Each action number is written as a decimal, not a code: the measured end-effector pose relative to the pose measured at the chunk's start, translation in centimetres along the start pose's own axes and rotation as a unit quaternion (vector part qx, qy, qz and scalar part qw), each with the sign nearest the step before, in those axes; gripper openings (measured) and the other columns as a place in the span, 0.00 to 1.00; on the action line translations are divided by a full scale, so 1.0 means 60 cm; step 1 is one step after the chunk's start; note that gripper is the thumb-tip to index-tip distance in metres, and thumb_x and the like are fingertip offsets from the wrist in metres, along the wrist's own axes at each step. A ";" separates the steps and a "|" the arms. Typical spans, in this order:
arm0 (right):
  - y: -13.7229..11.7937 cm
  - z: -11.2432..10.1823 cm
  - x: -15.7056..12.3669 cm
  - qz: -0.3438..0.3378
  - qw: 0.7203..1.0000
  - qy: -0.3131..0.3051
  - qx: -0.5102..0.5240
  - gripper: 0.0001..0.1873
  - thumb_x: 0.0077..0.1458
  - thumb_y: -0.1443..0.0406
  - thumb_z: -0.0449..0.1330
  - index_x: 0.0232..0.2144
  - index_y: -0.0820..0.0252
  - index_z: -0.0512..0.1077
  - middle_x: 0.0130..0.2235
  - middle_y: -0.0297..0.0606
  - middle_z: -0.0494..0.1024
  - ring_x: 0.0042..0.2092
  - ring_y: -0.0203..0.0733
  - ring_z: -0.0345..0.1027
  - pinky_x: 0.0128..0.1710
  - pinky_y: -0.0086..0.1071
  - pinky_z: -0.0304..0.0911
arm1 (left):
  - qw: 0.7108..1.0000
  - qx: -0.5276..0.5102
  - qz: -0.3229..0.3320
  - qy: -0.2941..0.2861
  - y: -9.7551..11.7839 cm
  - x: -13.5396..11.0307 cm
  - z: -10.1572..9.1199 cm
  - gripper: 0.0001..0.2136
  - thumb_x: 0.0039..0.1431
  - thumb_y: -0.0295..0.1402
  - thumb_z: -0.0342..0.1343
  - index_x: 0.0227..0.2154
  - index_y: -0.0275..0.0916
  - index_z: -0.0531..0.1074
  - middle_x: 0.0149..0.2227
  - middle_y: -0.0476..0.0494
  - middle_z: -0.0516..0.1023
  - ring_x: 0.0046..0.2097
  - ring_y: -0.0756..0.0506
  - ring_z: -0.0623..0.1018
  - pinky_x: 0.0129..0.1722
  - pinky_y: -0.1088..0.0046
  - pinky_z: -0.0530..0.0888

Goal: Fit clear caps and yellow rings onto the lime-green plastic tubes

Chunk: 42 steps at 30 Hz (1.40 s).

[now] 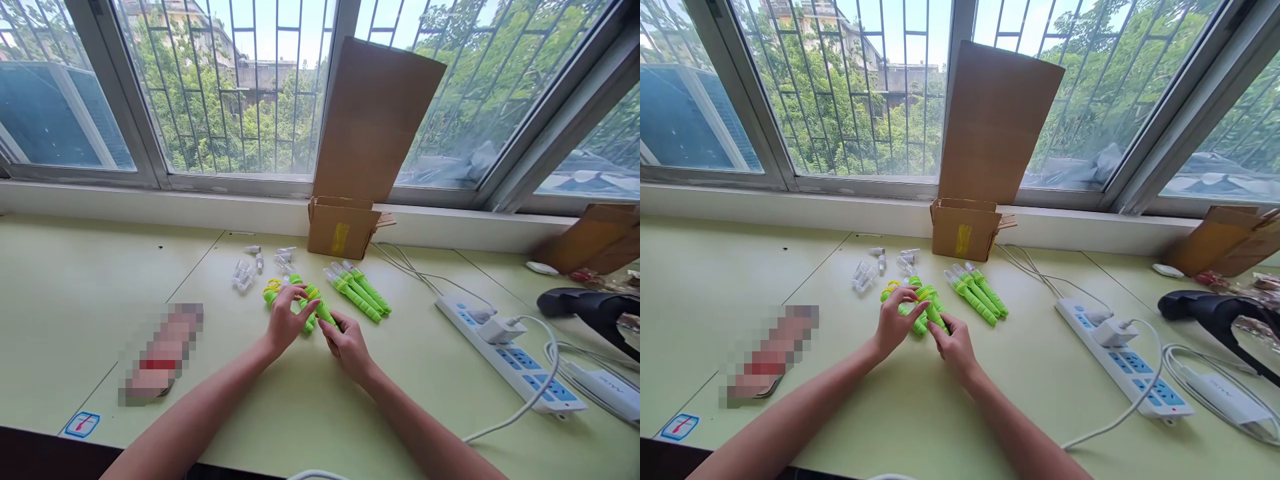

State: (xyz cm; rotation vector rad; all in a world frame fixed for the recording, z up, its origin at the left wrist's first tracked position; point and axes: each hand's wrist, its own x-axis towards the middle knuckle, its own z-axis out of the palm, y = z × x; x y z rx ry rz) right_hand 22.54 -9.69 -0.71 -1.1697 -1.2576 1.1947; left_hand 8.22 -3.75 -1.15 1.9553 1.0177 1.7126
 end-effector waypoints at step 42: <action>0.004 -0.004 0.005 -0.095 0.972 0.038 -0.210 0.15 0.58 0.54 0.55 0.30 0.59 0.69 0.25 0.33 0.68 0.27 0.36 0.58 0.27 0.30 0.53 | 1.000 0.015 0.018 0.004 -0.004 -0.008 -0.002 0.07 0.55 0.34 0.61 0.32 0.39 0.69 0.41 0.42 0.77 0.47 0.43 0.77 0.38 0.66 0.78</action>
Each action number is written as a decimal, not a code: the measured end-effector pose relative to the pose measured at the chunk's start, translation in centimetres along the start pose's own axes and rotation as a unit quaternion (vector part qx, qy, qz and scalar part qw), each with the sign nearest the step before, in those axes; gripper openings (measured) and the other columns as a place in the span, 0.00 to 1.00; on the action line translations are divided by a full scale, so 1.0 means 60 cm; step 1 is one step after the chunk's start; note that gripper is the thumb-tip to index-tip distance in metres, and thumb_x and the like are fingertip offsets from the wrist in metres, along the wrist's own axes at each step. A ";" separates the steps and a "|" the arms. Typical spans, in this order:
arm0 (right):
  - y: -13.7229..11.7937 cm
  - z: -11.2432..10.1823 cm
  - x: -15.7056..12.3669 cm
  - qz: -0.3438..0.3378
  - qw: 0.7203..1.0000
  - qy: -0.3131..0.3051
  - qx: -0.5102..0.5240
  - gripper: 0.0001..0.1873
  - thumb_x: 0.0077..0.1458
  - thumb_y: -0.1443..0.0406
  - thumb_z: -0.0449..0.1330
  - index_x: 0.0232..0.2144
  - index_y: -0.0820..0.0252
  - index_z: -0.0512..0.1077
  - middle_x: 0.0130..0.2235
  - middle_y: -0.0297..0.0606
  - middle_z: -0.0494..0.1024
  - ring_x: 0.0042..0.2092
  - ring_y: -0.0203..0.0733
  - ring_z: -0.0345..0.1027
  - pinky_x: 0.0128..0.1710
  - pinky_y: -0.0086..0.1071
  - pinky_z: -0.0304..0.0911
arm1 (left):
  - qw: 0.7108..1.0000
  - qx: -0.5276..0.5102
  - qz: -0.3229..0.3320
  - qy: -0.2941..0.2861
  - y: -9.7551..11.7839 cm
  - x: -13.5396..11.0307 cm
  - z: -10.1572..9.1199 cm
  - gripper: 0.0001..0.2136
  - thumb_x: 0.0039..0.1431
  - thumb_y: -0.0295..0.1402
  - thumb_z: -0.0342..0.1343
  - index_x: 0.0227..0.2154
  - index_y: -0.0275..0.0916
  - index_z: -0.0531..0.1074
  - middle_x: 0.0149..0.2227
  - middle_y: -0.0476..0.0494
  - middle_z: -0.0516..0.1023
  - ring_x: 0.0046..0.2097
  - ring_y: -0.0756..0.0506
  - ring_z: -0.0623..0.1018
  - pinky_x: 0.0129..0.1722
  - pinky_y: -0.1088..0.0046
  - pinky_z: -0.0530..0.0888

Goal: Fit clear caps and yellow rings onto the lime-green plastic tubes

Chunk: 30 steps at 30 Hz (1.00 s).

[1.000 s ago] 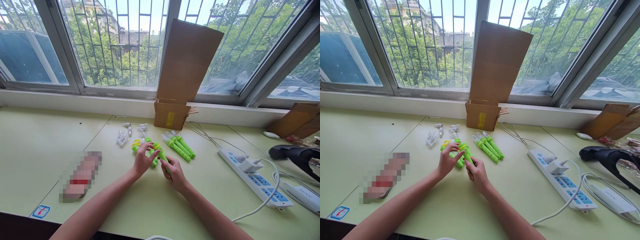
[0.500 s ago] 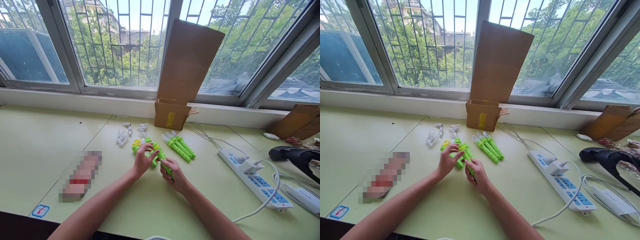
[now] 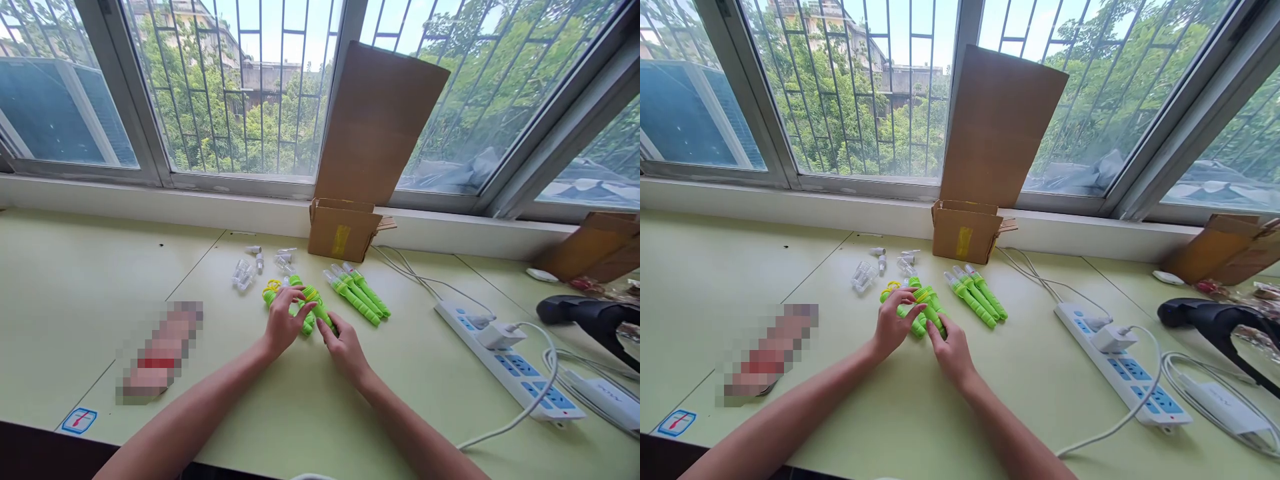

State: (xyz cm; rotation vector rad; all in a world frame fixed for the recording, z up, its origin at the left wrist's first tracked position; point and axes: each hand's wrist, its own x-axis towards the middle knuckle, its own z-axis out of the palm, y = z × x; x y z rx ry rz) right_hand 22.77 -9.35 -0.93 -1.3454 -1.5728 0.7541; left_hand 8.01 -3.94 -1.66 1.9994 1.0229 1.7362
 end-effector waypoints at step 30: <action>-0.001 0.001 -0.003 0.197 0.926 -0.079 0.313 0.18 0.53 0.52 0.60 0.32 0.62 0.69 0.17 0.23 0.59 0.14 0.24 0.42 0.13 0.24 0.33 | 1.000 0.023 0.007 -0.015 0.003 0.005 0.001 0.08 0.55 0.36 0.60 0.32 0.39 0.68 0.38 0.42 0.76 0.45 0.43 0.76 0.37 0.67 0.77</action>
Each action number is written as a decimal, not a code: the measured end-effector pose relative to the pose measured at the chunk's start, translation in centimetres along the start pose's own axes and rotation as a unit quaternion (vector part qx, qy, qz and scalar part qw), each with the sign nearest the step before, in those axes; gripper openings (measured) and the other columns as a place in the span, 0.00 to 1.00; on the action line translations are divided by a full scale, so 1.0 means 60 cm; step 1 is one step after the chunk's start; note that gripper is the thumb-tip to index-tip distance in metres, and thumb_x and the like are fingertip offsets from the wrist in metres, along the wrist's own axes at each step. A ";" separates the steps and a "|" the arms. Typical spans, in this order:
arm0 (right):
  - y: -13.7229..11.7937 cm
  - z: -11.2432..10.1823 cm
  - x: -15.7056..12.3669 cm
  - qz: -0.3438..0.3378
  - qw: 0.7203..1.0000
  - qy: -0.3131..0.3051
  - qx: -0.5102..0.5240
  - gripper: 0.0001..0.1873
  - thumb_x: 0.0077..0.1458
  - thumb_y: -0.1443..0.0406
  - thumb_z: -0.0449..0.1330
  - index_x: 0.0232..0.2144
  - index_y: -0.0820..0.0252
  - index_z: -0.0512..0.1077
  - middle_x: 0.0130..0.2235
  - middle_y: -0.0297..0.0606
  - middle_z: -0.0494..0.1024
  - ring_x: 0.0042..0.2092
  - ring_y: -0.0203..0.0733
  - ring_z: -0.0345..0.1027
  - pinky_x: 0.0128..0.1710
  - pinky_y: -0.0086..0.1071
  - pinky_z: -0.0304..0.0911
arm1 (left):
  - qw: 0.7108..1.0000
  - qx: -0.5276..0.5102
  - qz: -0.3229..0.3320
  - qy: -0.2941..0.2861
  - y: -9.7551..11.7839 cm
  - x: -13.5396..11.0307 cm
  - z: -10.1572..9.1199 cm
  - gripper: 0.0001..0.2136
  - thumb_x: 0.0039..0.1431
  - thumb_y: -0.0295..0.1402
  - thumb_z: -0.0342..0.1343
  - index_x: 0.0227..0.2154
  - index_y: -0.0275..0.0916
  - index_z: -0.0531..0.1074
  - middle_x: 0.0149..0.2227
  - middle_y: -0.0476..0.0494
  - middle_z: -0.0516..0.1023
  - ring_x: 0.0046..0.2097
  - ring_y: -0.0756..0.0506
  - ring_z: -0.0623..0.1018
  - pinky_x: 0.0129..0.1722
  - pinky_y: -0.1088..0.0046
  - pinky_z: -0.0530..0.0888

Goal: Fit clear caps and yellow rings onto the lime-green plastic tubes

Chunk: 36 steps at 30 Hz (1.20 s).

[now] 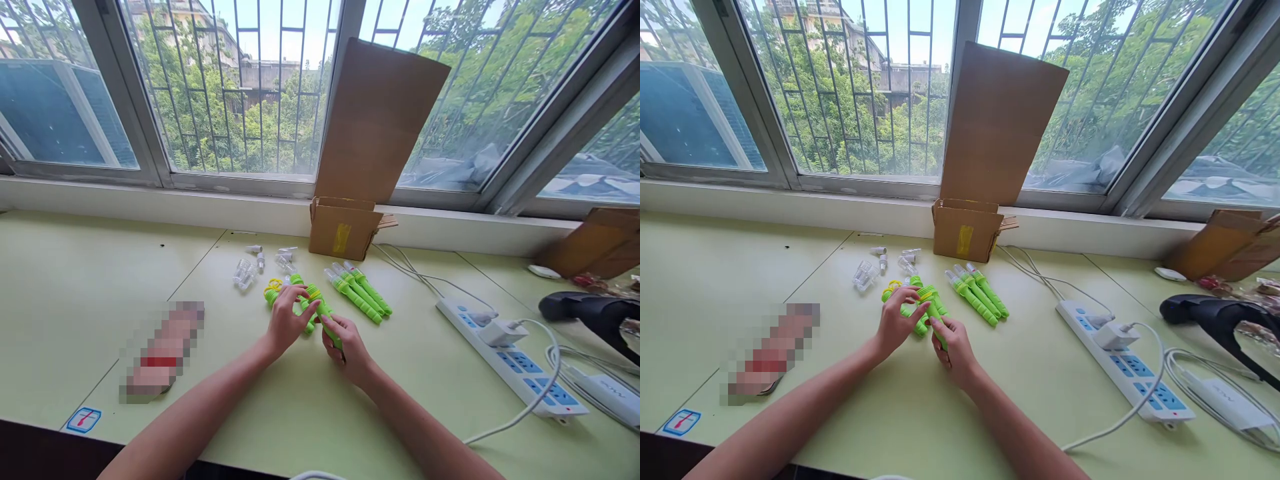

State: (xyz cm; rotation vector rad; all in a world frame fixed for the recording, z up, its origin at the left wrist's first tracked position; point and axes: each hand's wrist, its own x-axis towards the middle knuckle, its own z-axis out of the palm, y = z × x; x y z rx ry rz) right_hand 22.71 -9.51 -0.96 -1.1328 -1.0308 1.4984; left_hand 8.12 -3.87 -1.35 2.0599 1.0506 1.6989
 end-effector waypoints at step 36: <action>0.002 0.004 0.004 -0.142 0.971 0.072 -0.180 0.16 0.51 0.54 0.61 0.24 0.60 0.67 0.20 0.28 0.60 0.23 0.32 0.49 0.22 0.29 0.45 | 0.999 0.017 0.035 -0.001 0.008 0.000 -0.002 0.05 0.56 0.33 0.60 0.32 0.40 0.69 0.38 0.43 0.77 0.46 0.43 0.77 0.46 0.62 0.73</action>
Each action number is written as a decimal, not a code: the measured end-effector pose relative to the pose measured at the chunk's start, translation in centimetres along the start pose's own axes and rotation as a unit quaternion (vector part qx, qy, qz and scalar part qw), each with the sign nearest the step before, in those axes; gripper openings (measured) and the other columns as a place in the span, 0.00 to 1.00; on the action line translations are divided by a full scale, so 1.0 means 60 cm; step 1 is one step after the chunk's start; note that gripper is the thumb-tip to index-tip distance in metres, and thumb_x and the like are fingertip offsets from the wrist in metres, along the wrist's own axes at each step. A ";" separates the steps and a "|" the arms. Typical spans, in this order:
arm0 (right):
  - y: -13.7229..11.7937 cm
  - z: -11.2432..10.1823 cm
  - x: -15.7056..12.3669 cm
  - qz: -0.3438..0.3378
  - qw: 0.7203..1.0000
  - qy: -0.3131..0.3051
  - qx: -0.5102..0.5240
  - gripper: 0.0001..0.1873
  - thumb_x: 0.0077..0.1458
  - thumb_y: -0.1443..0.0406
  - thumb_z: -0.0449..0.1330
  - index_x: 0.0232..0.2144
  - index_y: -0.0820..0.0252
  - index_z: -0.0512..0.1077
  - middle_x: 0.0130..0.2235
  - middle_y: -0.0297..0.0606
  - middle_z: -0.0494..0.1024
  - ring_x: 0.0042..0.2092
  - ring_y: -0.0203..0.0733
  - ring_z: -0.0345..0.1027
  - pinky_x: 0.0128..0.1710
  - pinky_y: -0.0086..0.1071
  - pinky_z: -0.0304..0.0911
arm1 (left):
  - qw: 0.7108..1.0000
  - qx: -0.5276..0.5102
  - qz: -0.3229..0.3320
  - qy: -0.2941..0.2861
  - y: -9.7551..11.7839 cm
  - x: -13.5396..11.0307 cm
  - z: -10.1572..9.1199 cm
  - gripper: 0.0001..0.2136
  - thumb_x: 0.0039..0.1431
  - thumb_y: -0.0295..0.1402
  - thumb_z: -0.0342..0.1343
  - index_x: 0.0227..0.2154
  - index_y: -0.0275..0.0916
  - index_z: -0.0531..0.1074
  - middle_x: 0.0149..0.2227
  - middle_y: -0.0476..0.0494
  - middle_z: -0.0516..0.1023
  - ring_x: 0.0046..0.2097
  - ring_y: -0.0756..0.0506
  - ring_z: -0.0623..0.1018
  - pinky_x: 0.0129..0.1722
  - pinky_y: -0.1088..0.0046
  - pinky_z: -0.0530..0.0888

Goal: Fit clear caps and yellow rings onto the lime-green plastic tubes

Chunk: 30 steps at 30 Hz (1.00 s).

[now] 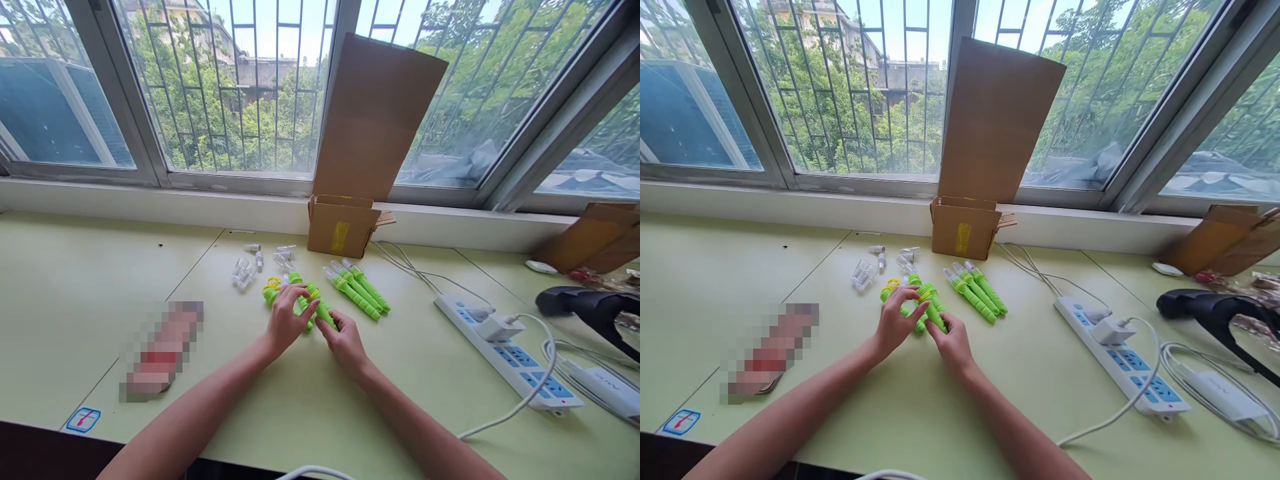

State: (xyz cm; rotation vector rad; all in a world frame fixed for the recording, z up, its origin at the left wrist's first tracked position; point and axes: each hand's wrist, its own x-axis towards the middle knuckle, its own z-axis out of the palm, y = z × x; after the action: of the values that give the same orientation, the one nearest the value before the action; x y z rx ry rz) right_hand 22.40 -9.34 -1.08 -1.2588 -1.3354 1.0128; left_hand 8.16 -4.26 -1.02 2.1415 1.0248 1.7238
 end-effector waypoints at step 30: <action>-0.009 -0.001 -0.005 0.078 0.982 -0.069 0.158 0.20 0.50 0.51 0.62 0.23 0.57 0.61 0.16 0.23 0.58 0.14 0.26 0.43 0.13 0.26 0.36 | 0.995 -0.091 -0.027 -0.025 -0.005 -0.008 0.008 0.17 0.51 0.38 0.64 0.40 0.41 0.65 0.42 0.43 0.76 0.43 0.44 0.79 0.43 0.62 0.78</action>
State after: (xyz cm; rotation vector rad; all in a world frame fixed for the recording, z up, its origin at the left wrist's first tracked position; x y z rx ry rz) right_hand 22.39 -9.68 -0.57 -1.0795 -1.1356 1.3853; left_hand 8.44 -4.21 -1.70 2.0142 0.8684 1.6616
